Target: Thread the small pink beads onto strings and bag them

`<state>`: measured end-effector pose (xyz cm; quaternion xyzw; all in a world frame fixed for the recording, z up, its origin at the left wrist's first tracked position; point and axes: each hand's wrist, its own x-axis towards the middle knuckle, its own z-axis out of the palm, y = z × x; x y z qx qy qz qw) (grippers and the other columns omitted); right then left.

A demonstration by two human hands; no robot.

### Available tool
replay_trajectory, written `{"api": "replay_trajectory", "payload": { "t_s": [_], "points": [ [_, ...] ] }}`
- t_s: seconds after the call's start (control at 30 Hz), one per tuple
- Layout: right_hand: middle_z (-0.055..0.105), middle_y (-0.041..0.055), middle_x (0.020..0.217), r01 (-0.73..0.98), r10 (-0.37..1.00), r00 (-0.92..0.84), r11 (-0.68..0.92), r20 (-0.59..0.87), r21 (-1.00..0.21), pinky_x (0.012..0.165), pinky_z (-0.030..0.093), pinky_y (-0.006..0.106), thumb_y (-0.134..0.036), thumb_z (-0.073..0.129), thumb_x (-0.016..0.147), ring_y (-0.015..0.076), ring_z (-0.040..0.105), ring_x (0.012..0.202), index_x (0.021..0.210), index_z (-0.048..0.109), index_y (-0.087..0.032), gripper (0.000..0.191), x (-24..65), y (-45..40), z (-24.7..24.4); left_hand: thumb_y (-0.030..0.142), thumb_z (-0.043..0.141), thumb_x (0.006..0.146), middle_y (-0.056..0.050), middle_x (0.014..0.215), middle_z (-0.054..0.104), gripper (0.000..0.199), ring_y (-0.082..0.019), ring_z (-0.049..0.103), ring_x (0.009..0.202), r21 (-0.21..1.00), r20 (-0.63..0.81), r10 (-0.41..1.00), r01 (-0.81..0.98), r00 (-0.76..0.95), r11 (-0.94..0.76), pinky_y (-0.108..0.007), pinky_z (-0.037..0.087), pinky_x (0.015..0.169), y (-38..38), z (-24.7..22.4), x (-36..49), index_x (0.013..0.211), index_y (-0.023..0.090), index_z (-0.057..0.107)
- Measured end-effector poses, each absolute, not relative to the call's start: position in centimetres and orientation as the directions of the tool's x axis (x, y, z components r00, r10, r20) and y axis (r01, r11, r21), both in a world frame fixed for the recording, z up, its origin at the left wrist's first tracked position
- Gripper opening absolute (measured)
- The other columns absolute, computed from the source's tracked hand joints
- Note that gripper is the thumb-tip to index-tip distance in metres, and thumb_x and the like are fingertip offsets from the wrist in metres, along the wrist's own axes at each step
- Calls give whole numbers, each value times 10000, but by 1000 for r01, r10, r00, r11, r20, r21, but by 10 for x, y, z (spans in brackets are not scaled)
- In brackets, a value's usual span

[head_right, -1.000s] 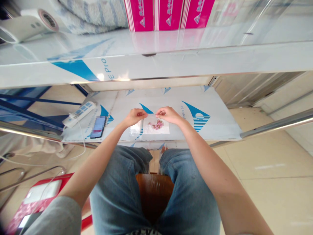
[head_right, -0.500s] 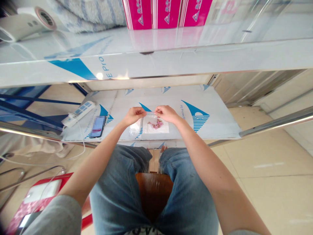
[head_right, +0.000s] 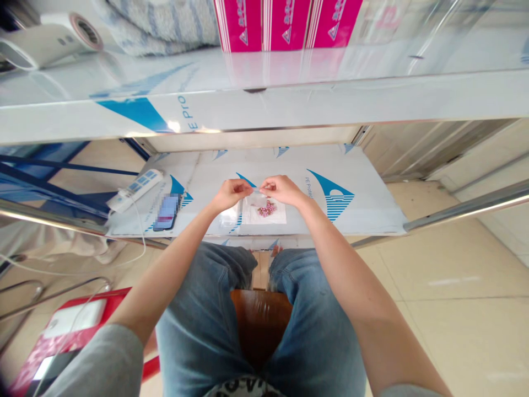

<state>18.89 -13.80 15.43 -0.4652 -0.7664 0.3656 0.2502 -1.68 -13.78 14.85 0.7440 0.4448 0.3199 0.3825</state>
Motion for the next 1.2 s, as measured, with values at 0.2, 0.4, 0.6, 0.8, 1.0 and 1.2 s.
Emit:
{"api": "replay_trajectory", "payload": {
  "t_s": [0.2, 0.4, 0.6, 0.8, 1.0, 1.2],
  "points": [
    [675, 49, 697, 530, 895, -446, 276, 13, -802, 605, 428, 254, -423, 589, 749, 158, 608, 645, 778, 659, -163, 271, 198, -137, 156, 324, 567, 724, 15, 576, 543, 200, -81, 431, 533, 805, 158, 920, 493, 358, -330, -222, 345, 545, -139, 151, -14, 714, 137, 637],
    [661, 33, 667, 583, 904, -428, 279, 4, -763, 592, 416, 259, -406, 596, 735, 148, 586, 622, 737, 666, -172, 244, 199, -138, 157, 343, 581, 717, -10, 697, 621, 212, -86, 458, 564, 763, 162, 910, 536, 382, -361, -226, 366, 576, -144, 152, -11, 754, 147, 653],
    [672, 39, 753, 578, 915, -394, 321, 88, -750, 637, 431, 267, -395, 601, 731, 159, 588, 685, 803, 689, -180, 243, 195, -147, 169, 321, 557, 740, -9, 657, 605, 212, -88, 461, 563, 765, 195, 896, 510, 399, -394, -226, 359, 582, -148, 153, -10, 757, 136, 659],
    [669, 34, 750, 591, 909, -390, 372, 150, -716, 658, 428, 261, -390, 591, 749, 152, 586, 689, 814, 679, -182, 236, 186, -160, 173, 314, 577, 716, -19, 684, 614, 207, -90, 462, 591, 821, 217, 896, 425, 388, -382, -226, 364, 596, -154, 160, -11, 752, 128, 662],
    [658, 45, 718, 602, 905, -398, 383, 153, -700, 625, 415, 250, -360, 590, 748, 148, 578, 660, 785, 662, -156, 219, 182, -160, 169, 332, 590, 699, -5, 611, 578, 229, -85, 446, 555, 833, 198, 903, 420, 382, -360, -222, 346, 558, -155, 159, -12, 734, 117, 660],
    [664, 45, 728, 587, 898, -414, 388, 148, -711, 631, 423, 249, -322, 586, 744, 144, 581, 663, 791, 665, -151, 195, 179, -157, 169, 312, 573, 699, -22, 684, 622, 200, -104, 504, 626, 825, 220, 890, 410, 400, -389, -229, 381, 617, -155, 160, -10, 719, 127, 648]
  ]
}}
